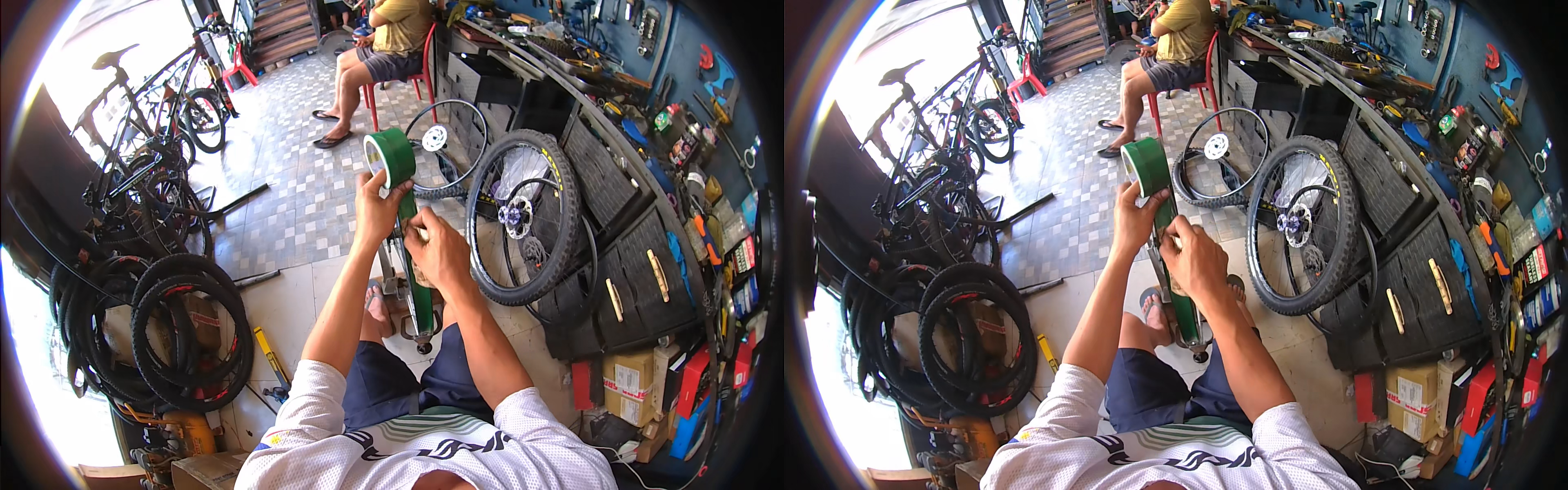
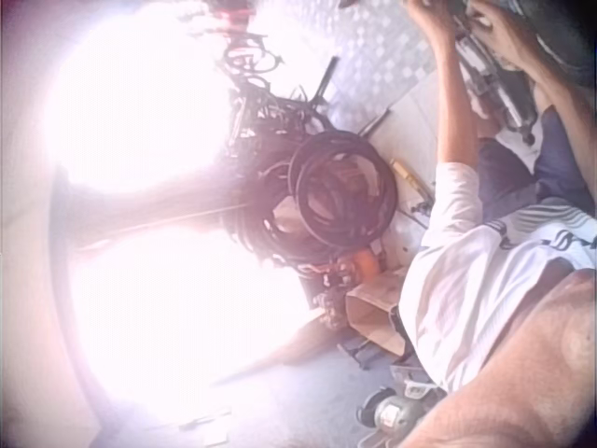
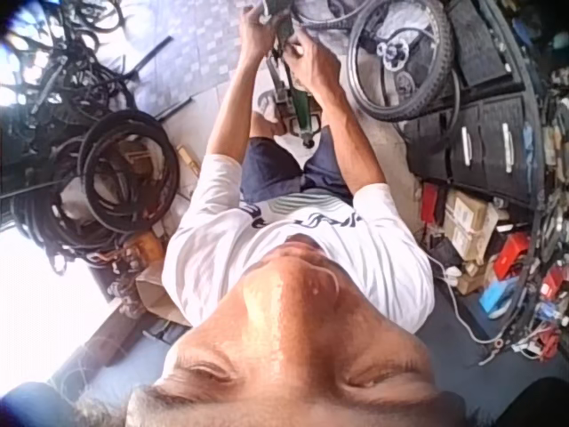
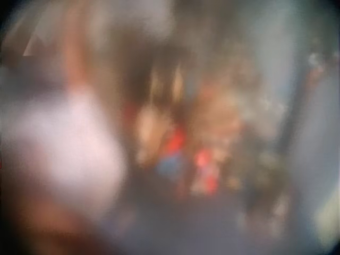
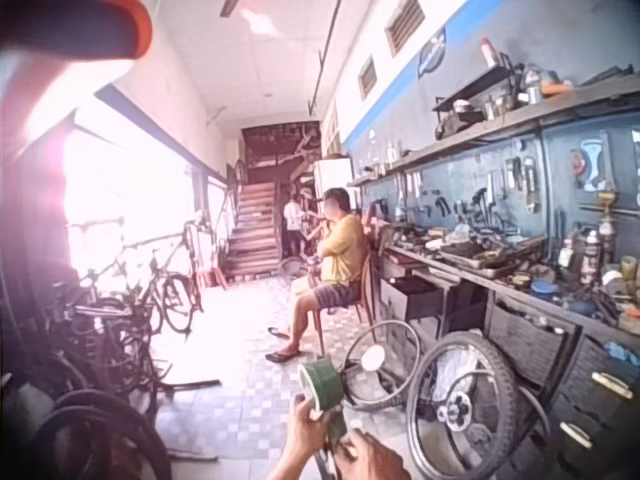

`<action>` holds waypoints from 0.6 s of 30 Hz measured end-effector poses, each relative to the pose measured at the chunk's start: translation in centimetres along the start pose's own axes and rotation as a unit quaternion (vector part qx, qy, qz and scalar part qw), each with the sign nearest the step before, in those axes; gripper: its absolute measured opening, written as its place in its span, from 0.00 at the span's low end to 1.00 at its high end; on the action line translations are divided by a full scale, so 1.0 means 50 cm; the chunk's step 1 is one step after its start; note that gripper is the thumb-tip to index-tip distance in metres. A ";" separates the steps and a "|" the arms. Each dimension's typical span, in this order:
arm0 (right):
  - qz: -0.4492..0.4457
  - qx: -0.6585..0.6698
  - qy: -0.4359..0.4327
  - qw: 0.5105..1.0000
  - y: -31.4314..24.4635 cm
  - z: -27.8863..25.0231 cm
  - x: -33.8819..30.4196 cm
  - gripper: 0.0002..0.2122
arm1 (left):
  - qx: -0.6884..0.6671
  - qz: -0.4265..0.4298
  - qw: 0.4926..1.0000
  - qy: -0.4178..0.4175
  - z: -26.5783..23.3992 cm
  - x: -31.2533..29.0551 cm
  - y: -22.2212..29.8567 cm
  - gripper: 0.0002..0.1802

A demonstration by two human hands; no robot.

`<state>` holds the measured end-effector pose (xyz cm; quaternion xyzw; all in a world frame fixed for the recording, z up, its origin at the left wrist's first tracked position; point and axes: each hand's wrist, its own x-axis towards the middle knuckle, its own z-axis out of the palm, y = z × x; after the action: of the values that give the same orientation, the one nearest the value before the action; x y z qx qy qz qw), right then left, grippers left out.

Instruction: The person cuts a strip of green tape and wraps it around the rim of a bicycle wheel mounted on a stand. The person smooths the tape along the rim surface to secure it.

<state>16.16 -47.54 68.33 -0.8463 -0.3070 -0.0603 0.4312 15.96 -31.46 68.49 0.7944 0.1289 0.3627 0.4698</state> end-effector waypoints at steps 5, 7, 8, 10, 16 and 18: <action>0.006 0.054 -0.020 0.998 0.019 0.009 -0.037 0.09 | 0.054 0.138 0.987 -0.056 -0.048 -0.029 0.062 0.14; -0.003 0.073 -0.011 0.997 0.028 0.014 -0.045 0.09 | -0.047 0.090 0.991 -0.087 -0.057 -0.022 0.076 0.16; 0.000 0.085 -0.009 0.996 0.027 0.016 -0.050 0.09 | -0.145 0.013 0.982 -0.124 -0.063 -0.005 0.071 0.17; 0.006 0.109 -0.004 0.994 0.026 0.017 -0.065 0.08 | -0.247 -0.059 0.953 -0.166 -0.066 0.025 0.076 0.18; -0.036 0.146 0.063 0.987 0.039 0.043 -0.085 0.07 | -0.300 -0.106 0.933 -0.169 -0.054 0.078 0.108 0.14; -0.059 0.153 0.077 0.983 0.048 0.052 -0.090 0.08 | -0.357 -0.134 0.910 -0.162 -0.056 0.108 0.110 0.14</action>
<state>13.49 -48.71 63.41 -0.7437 -0.3279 -0.1029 0.5734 17.09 -29.57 76.39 0.5973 0.0178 0.1844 0.7803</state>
